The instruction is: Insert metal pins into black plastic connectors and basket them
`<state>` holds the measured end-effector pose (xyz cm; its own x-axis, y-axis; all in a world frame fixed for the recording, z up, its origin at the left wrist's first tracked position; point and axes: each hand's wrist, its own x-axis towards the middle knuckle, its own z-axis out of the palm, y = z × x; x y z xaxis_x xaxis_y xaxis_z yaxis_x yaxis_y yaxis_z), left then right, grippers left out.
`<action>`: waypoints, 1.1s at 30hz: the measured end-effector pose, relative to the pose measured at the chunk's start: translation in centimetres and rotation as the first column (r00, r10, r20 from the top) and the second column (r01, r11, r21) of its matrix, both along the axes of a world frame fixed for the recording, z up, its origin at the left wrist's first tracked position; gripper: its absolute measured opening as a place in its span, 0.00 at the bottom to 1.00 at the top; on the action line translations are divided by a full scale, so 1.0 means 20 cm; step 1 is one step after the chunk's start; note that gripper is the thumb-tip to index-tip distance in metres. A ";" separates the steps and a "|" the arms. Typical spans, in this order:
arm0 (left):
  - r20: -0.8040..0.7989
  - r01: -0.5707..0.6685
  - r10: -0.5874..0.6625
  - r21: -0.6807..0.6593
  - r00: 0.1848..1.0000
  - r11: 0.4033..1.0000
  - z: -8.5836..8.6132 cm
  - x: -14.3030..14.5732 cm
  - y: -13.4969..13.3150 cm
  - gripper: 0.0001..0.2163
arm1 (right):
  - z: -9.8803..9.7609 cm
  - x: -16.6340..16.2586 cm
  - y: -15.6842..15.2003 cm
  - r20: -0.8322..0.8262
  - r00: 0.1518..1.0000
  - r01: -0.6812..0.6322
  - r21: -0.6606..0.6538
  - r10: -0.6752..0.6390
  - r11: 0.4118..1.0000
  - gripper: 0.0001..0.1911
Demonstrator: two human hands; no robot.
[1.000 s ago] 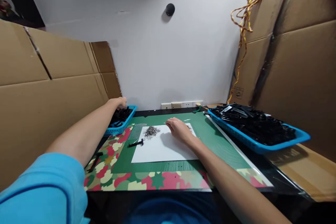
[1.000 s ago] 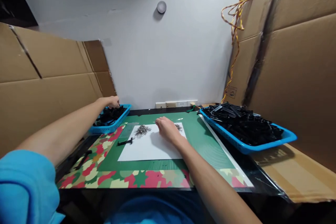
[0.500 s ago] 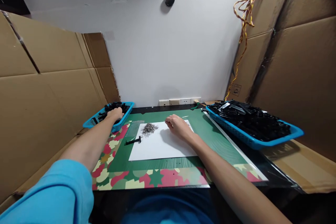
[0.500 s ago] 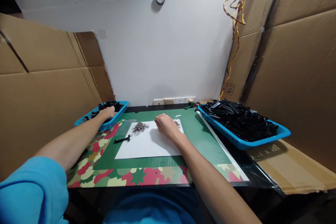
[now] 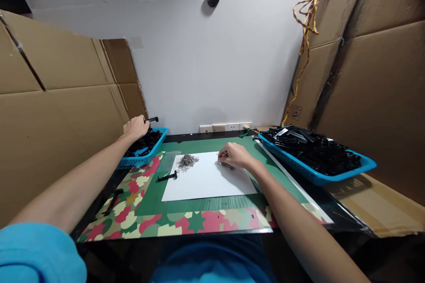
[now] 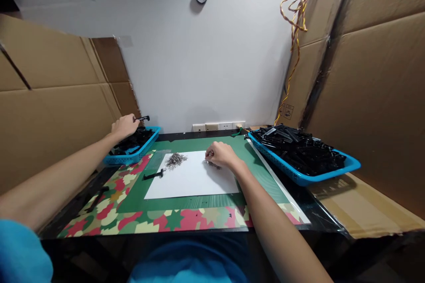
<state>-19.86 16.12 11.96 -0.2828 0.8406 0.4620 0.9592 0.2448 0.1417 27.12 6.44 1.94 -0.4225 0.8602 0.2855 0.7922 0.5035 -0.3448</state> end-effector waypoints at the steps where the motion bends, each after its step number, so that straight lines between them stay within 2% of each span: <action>1: 0.016 0.029 -0.030 0.048 0.999 0.998 0.02 0.03 -0.01 0.17 | -0.01 -0.01 0.00 0.003 1.000 -0.013 -0.018 0.013 1.000 0.05; 3: 0.071 0.088 -0.100 0.151 0.992 0.985 0.03 0.11 -0.03 0.14 | -0.02 -0.03 -0.01 -0.003 1.000 -0.029 -0.040 0.029 0.999 0.04; 5: 0.155 0.179 -0.220 0.241 0.963 0.954 0.00 0.24 -0.06 0.10 | -0.04 -0.05 0.00 -0.016 1.000 -0.023 -0.055 0.022 0.998 0.04; 7: 0.280 0.337 -0.423 0.306 0.862 0.890 -0.07 0.39 -0.10 0.08 | -0.06 -0.06 0.01 -0.035 0.999 -0.024 -0.080 0.021 0.997 0.03; 9: 0.507 0.491 -0.596 0.340 0.623 0.802 -0.16 0.56 -0.16 0.08 | -0.08 -0.06 0.03 -0.058 0.997 -0.063 -0.123 0.057 0.990 0.03; 11: 0.699 0.557 -0.618 0.370 0.361 0.744 -0.24 0.72 -0.23 0.10 | -0.09 -0.07 0.04 -0.094 0.990 -0.122 -0.137 0.110 0.983 0.04; 14: 0.860 0.546 -0.507 0.450 -0.053 0.707 -0.33 0.92 -0.35 0.12 | -0.08 -0.08 0.05 -0.197 0.968 -0.171 -0.048 0.159 0.984 0.04; 16: 0.861 0.548 -0.404 0.509 -0.311 0.664 -0.38 1.01 -0.43 0.13 | -0.05 -0.09 0.04 -0.287 0.942 -0.179 0.008 0.174 0.984 0.05; 17: 0.849 0.557 -0.359 0.527 -0.389 0.642 -0.40 1.04 -0.46 0.17 | -0.04 -0.09 0.03 -0.332 0.925 -0.187 0.018 0.183 0.982 0.06; 18: 0.840 0.569 -0.326 0.536 -0.434 0.624 -0.42 1.07 -0.48 0.22 | -0.03 -0.09 0.03 -0.372 0.908 -0.202 0.018 0.194 0.979 0.07; 19: 0.839 0.582 -0.308 0.536 -0.449 0.612 -0.44 1.08 -0.50 0.26 | -0.01 -0.09 0.02 -0.407 0.889 -0.224 0.011 0.209 0.975 0.07; 21: 0.853 0.611 -0.300 0.517 -0.427 0.599 -0.48 1.09 -0.53 0.31 | 0.01 -0.09 0.01 -0.462 0.855 -0.270 -0.005 0.237 0.963 0.08; 25: 0.882 0.690 -0.298 0.471 -0.366 0.549 -0.57 1.06 -0.56 0.28 | 0.01 -0.07 0.01 -0.563 0.797 -0.293 -0.044 0.218 0.955 0.11; 28: 0.884 0.714 -0.304 0.466 -0.354 0.522 -0.60 1.05 -0.58 0.33 | 0.00 -0.07 0.01 -0.639 0.749 -0.287 -0.080 0.172 0.955 0.12; 31: 0.874 0.671 -0.329 0.486 -0.358 0.560 -0.62 1.06 -0.58 0.37 | 0.00 -0.07 0.01 -0.673 0.724 -0.295 -0.105 0.150 0.950 0.13; 33: 0.869 0.624 -0.347 0.495 -0.353 0.605 -0.63 1.06 -0.57 0.35 | 0.00 -0.07 0.01 -0.688 0.711 -0.304 -0.117 0.143 0.946 0.15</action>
